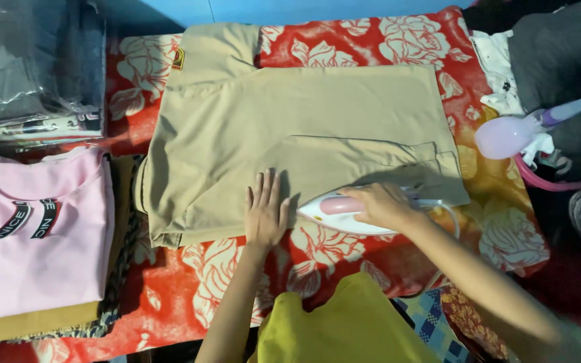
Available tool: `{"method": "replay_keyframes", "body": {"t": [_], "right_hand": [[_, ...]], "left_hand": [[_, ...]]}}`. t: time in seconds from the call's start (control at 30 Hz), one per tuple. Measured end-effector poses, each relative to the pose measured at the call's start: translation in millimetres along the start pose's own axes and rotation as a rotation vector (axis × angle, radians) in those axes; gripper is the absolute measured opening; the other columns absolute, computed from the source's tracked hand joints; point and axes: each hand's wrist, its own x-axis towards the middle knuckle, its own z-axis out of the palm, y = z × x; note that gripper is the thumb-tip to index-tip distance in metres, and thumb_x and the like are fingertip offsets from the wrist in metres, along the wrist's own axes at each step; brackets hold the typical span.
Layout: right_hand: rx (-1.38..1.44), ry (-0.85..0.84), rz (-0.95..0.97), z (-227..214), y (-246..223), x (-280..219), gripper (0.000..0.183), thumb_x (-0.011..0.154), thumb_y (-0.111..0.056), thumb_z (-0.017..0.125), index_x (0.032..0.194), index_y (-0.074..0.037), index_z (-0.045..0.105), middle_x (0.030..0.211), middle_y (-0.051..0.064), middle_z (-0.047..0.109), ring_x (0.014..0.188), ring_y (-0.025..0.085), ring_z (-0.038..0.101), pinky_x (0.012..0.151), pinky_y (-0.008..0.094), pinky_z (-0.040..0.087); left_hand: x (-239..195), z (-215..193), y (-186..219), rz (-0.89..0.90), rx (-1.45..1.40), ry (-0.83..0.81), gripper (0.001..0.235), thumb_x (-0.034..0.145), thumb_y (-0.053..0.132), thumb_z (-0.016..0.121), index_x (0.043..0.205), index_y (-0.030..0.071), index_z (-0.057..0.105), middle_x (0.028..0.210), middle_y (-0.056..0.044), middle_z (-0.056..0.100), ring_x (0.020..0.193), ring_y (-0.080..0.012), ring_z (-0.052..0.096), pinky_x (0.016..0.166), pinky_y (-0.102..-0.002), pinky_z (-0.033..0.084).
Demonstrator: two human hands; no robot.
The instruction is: Iron and fold a tan uniform shirt on a flat surface.
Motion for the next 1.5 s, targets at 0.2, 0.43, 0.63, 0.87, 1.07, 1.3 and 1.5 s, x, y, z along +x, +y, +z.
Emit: {"method": "replay_keyframes", "body": {"t": [0.2, 0.43, 0.63, 0.87, 1.07, 1.3, 1.5], "right_hand": [[-0.221, -0.01, 0.121, -10, 81, -71, 0.065, 0.079, -0.028, 0.072, 0.138, -0.049, 0.057, 0.109, -0.001, 0.079, 0.103, 0.026, 0.077, 0.089, 0.04, 0.062], [-0.061, 0.098, 0.187, 16, 133, -104, 0.063, 0.075, -0.015, 0.067, 0.134, -0.034, 0.063, 0.108, 0.009, 0.079, 0.103, 0.034, 0.075, 0.088, 0.046, 0.061], [-0.329, -0.013, 0.318, 38, 158, -104, 0.059, 0.076, -0.041, 0.066, 0.132, -0.057, 0.058, 0.1, -0.011, 0.081, 0.095, 0.018, 0.08, 0.083, 0.036, 0.063], [0.211, 0.06, 0.276, -22, 85, -119, 0.056, 0.073, -0.016, 0.076, 0.128, -0.027, 0.073, 0.121, 0.007, 0.08, 0.118, 0.032, 0.07, 0.095, 0.045, 0.059], [0.443, 0.018, 0.376, -25, -12, -55, 0.071, 0.092, -0.061, 0.056, 0.146, -0.022, 0.032, 0.129, 0.023, 0.068, 0.125, 0.04, 0.064, 0.108, 0.055, 0.048], [0.389, 0.364, 0.192, 47, -19, 37, 0.056, 0.1, -0.039, 0.054, 0.156, -0.03, 0.049, 0.136, 0.017, 0.067, 0.121, 0.033, 0.066, 0.096, 0.047, 0.054], [0.669, 0.392, 0.145, 12, -54, 9, 0.053, 0.099, -0.026, 0.053, 0.152, -0.03, 0.053, 0.131, 0.019, 0.069, 0.076, 0.038, 0.075, 0.042, 0.038, 0.06]], "left_hand": [[-1, 4, -4, -0.062, 0.327, -0.37, 0.077, 0.103, 0.059, 0.03, 0.167, 0.017, 0.017, 0.174, -0.01, 0.01, 0.16, -0.0321, 0.005, 0.127, -0.056, 0.009], [-2, 11, -6, -0.058, 0.342, -0.315, 0.077, 0.103, 0.06, 0.028, 0.167, 0.018, 0.017, 0.175, -0.008, 0.009, 0.16, -0.0309, 0.005, 0.126, -0.056, 0.008], [-7, 15, -9, -0.039, 0.346, -0.295, 0.077, 0.102, 0.058, 0.032, 0.167, 0.018, 0.018, 0.174, -0.009, 0.011, 0.16, -0.031, 0.008, 0.125, -0.057, 0.011], [-11, 21, -5, -0.06, 0.395, -0.247, 0.073, 0.103, 0.056, 0.03, 0.165, 0.017, 0.024, 0.173, -0.011, 0.016, 0.159, -0.0314, 0.013, 0.126, -0.056, 0.013], [-13, 50, 8, -0.077, 0.331, -0.163, 0.064, 0.107, 0.041, 0.029, 0.163, 0.01, 0.027, 0.171, -0.013, 0.022, 0.159, -0.0308, 0.017, 0.126, -0.054, 0.015], [-16, 51, 16, -0.058, 0.371, -0.15, 0.074, 0.101, 0.05, 0.034, 0.164, 0.012, 0.025, 0.171, -0.011, 0.023, 0.159, -0.0313, 0.016, 0.125, -0.055, 0.013], [-11, 40, 23, -0.063, 0.357, -0.181, 0.078, 0.101, 0.054, 0.033, 0.165, 0.012, 0.023, 0.171, -0.013, 0.022, 0.158, -0.0332, 0.017, 0.124, -0.056, 0.018]]}}
